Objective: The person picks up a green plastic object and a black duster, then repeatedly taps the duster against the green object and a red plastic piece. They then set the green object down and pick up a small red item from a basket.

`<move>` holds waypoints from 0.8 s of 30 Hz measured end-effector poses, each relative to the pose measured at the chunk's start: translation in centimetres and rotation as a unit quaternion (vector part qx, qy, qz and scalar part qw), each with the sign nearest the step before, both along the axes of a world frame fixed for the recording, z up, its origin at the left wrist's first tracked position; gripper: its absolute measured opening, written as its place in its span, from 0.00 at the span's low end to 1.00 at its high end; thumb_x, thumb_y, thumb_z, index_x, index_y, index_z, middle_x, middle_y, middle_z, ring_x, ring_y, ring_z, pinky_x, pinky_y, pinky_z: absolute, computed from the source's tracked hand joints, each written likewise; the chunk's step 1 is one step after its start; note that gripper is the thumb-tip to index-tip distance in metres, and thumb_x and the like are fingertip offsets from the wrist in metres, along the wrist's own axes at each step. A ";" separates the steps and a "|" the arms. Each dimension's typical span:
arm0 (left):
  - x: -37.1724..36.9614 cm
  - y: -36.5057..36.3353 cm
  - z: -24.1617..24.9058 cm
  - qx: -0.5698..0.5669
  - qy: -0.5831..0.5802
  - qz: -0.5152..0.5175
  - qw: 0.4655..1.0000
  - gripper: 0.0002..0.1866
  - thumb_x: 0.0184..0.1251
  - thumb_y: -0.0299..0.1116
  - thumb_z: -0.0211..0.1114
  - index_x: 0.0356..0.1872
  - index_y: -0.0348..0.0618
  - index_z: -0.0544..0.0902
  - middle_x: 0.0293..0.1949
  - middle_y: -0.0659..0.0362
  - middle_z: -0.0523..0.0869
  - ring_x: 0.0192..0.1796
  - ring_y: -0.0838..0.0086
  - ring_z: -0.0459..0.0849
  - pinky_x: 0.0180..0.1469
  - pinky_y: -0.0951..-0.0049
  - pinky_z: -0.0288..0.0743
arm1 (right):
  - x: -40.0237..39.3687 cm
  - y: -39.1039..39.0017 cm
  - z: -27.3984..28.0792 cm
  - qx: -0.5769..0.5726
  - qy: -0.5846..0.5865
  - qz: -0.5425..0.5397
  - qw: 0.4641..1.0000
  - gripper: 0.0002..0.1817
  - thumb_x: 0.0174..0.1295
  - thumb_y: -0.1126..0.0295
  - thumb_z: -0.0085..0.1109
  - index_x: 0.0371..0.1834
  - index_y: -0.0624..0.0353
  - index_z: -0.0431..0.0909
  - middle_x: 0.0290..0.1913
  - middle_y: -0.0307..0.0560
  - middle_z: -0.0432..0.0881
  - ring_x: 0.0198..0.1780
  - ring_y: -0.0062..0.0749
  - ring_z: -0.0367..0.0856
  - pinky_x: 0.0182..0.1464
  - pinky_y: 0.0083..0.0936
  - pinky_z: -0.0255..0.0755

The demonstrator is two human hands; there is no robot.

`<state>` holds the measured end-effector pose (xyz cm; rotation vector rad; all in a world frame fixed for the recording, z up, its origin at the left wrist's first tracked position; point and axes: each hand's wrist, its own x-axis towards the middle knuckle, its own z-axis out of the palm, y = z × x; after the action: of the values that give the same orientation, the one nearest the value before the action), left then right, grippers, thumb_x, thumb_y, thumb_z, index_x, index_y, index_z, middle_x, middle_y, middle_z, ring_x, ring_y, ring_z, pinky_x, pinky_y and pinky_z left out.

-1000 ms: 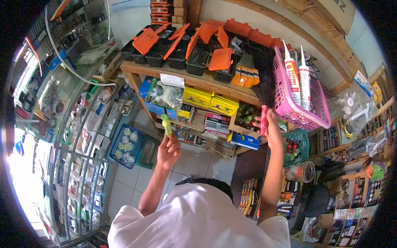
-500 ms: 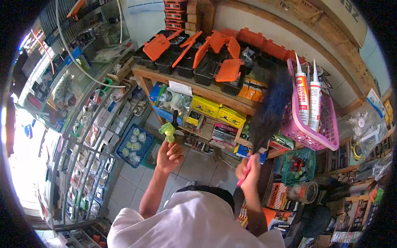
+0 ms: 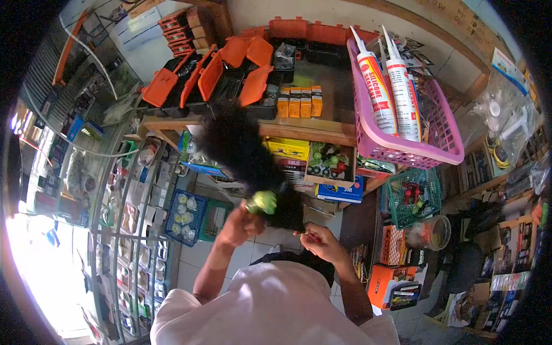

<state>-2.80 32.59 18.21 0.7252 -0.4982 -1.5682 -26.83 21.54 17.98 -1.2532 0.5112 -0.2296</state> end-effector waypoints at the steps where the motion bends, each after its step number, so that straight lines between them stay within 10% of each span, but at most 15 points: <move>1: 0.8 -0.4 0.4 -0.021 0.049 0.033 0.998 0.26 0.73 0.61 0.39 0.33 0.48 0.70 0.19 0.69 0.60 0.20 0.82 0.56 0.24 0.79 0.51 | -0.5 -0.1 -1.3 0.001 -0.001 -0.001 1.000 0.06 0.66 0.69 0.58 0.35 0.61 0.76 0.20 0.32 0.68 0.23 0.10 0.62 0.25 0.14 0.57; 4: 3.2 -1.2 3.2 -0.005 0.090 0.208 0.974 0.23 0.74 0.58 0.42 0.32 0.50 0.69 0.18 0.70 0.60 0.19 0.82 0.57 0.24 0.80 0.54 | -2.6 0.3 -5.3 -0.130 0.060 0.004 0.990 0.13 0.65 0.67 0.59 0.24 0.59 0.71 0.19 0.32 0.65 0.23 0.13 0.58 0.25 0.19 0.55; 11: 4.1 -1.9 4.3 0.021 -0.002 0.345 0.938 0.20 0.76 0.53 0.42 0.28 0.52 0.65 0.18 0.70 0.59 0.19 0.83 0.57 0.24 0.80 0.51 | -5.0 2.5 -9.1 -0.045 -0.062 -0.156 0.985 0.19 0.66 0.62 0.58 0.21 0.59 0.65 0.17 0.33 0.57 0.23 0.15 0.53 0.23 0.22 0.51; 16: -0.1 -2.3 -6.7 -0.011 -0.243 0.356 0.902 0.20 0.76 0.49 0.44 0.54 0.49 0.76 0.37 0.61 0.78 0.34 0.76 0.71 0.34 0.77 0.66 | -1.2 1.5 -5.4 -0.320 0.034 -0.155 0.934 0.22 0.64 0.58 0.60 0.22 0.62 0.67 0.17 0.35 0.57 0.21 0.19 0.54 0.22 0.22 0.53; 18: -0.4 -2.3 -6.6 -0.118 0.031 0.173 0.977 0.19 0.75 0.47 0.46 0.54 0.48 0.75 0.40 0.60 0.79 0.38 0.74 0.75 0.39 0.75 0.70 | 0.3 1.0 -4.7 -0.311 0.026 -0.192 0.930 0.22 0.63 0.58 0.61 0.22 0.63 0.67 0.16 0.37 0.58 0.21 0.20 0.56 0.22 0.23 0.54; 21: -0.7 -1.9 -5.8 -0.208 0.304 -0.028 0.929 0.18 0.75 0.45 0.47 0.55 0.47 0.75 0.43 0.59 0.81 0.42 0.72 0.79 0.43 0.72 0.74 | 0.7 0.8 -4.6 -0.312 0.004 -0.207 0.927 0.22 0.62 0.57 0.62 0.22 0.63 0.67 0.16 0.40 0.60 0.20 0.23 0.58 0.22 0.25 0.56; 24: -0.8 -1.5 -0.3 0.140 0.043 0.299 0.943 0.15 0.75 0.47 0.47 0.47 0.49 0.75 0.32 0.65 0.76 0.29 0.77 0.71 0.30 0.77 0.65 | 1.0 1.2 -3.9 -0.340 -0.003 -0.088 0.936 0.22 0.62 0.57 0.62 0.22 0.62 0.67 0.16 0.40 0.62 0.20 0.22 0.60 0.22 0.24 0.57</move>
<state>-3.62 31.06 17.91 0.9173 0.0275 -1.0929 -25.83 22.69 14.10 -1.8800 0.5594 -0.5982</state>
